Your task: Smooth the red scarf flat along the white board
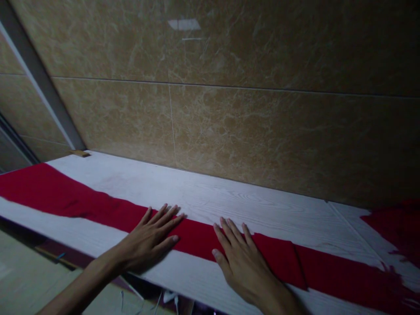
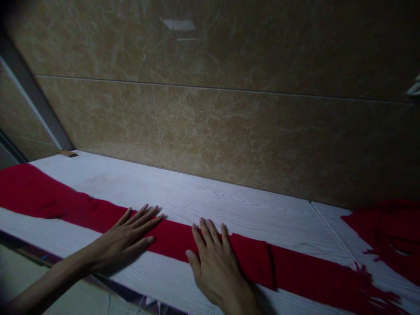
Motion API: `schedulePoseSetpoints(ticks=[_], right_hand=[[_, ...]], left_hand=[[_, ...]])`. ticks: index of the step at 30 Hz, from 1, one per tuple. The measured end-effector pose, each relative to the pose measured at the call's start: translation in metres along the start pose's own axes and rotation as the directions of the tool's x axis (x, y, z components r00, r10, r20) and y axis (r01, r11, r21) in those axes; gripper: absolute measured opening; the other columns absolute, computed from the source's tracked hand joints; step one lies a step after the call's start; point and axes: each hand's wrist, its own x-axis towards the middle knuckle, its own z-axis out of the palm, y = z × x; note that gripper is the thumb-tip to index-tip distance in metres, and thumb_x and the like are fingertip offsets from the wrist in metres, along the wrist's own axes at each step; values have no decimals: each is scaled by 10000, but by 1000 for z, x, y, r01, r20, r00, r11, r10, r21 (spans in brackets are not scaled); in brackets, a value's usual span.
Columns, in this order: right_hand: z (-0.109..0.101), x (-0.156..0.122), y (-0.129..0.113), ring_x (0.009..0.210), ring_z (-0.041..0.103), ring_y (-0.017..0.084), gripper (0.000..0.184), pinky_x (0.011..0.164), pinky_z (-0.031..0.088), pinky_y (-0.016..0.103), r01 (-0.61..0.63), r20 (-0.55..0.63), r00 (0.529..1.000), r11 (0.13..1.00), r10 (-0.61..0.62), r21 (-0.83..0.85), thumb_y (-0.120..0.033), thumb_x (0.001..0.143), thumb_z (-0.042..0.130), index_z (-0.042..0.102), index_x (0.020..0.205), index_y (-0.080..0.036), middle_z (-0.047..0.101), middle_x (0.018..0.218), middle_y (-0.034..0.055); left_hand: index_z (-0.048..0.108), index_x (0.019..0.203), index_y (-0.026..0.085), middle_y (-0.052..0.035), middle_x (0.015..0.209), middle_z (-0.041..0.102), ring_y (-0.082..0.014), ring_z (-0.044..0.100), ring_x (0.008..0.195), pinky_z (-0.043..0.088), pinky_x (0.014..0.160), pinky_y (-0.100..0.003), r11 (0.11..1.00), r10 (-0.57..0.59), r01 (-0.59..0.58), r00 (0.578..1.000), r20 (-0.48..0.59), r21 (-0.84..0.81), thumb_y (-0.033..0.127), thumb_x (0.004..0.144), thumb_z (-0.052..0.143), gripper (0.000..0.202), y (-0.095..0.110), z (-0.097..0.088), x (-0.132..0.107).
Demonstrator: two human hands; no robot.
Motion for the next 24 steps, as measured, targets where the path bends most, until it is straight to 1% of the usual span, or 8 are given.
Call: schedulePoseSetpoints(ticks=[4,7,11,14,18,20,22,24], right_hand=[[-18,-4,-6,1543,103,297,638,1245,18,616,4,-8,1000,999,-4,45,-580,1046,324,276,1594,-258,147,1656,36],[-42,-13,2,1550,83,243,614,1262,41,565,-9,-95,995,997,16,72,-569,1064,255,260,1599,-267,146,1666,5],[-66,-40,48,1549,111,227,614,1259,70,564,-154,-227,959,985,169,81,-522,1067,215,272,1598,-221,163,1670,36],[-69,-65,91,1544,140,239,636,1253,81,581,-229,-270,930,967,251,108,-532,1058,221,280,1596,-198,190,1666,71],[-54,-90,125,1540,160,249,657,1253,92,579,-254,-315,900,950,301,182,-563,1046,255,321,1583,-190,237,1655,95],[-45,-97,133,1537,179,249,656,1256,126,560,-249,-341,883,937,323,243,-561,1044,266,358,1568,-178,261,1648,106],[-38,-101,137,1528,215,239,638,1255,187,525,-222,-375,866,925,332,307,-543,1049,271,383,1555,-171,284,1640,113],[-33,-103,142,1518,248,227,604,1250,232,498,-185,-405,857,923,320,337,-507,1058,278,390,1551,-177,306,1633,111]], left_hand=[[256,1544,440,-15,1627,297,-381,208,1524,185,1183,-701,999,35,-32,996,-87,34,595,996,421,593,5,-6,2],[272,1542,451,-8,1606,351,-366,274,1510,217,1189,-676,996,90,-85,981,-172,35,548,1002,439,573,4,3,1],[292,1546,418,-31,1592,379,-370,343,1479,283,1179,-654,996,84,-83,975,-204,14,518,995,461,585,-3,19,-1],[306,1547,411,-30,1601,370,-391,302,1492,269,1160,-697,998,63,-65,985,-162,-5,533,997,432,577,3,16,4],[345,1558,382,-34,1635,335,-374,260,1518,219,1173,-701,992,85,-98,983,-164,-73,515,1026,344,548,44,-9,27],[464,1507,330,-66,1586,447,-347,373,1472,248,1187,-646,981,110,-137,976,-189,-134,465,1032,344,508,76,-21,43],[618,1356,281,-87,1374,649,-290,577,1281,351,1153,-542,961,126,-161,979,-162,-223,379,1025,370,425,109,-28,60],[711,1146,245,-84,1133,722,-255,655,1067,459,1022,-443,934,149,-183,980,-130,-309,345,1001,424,337,137,-29,76]])
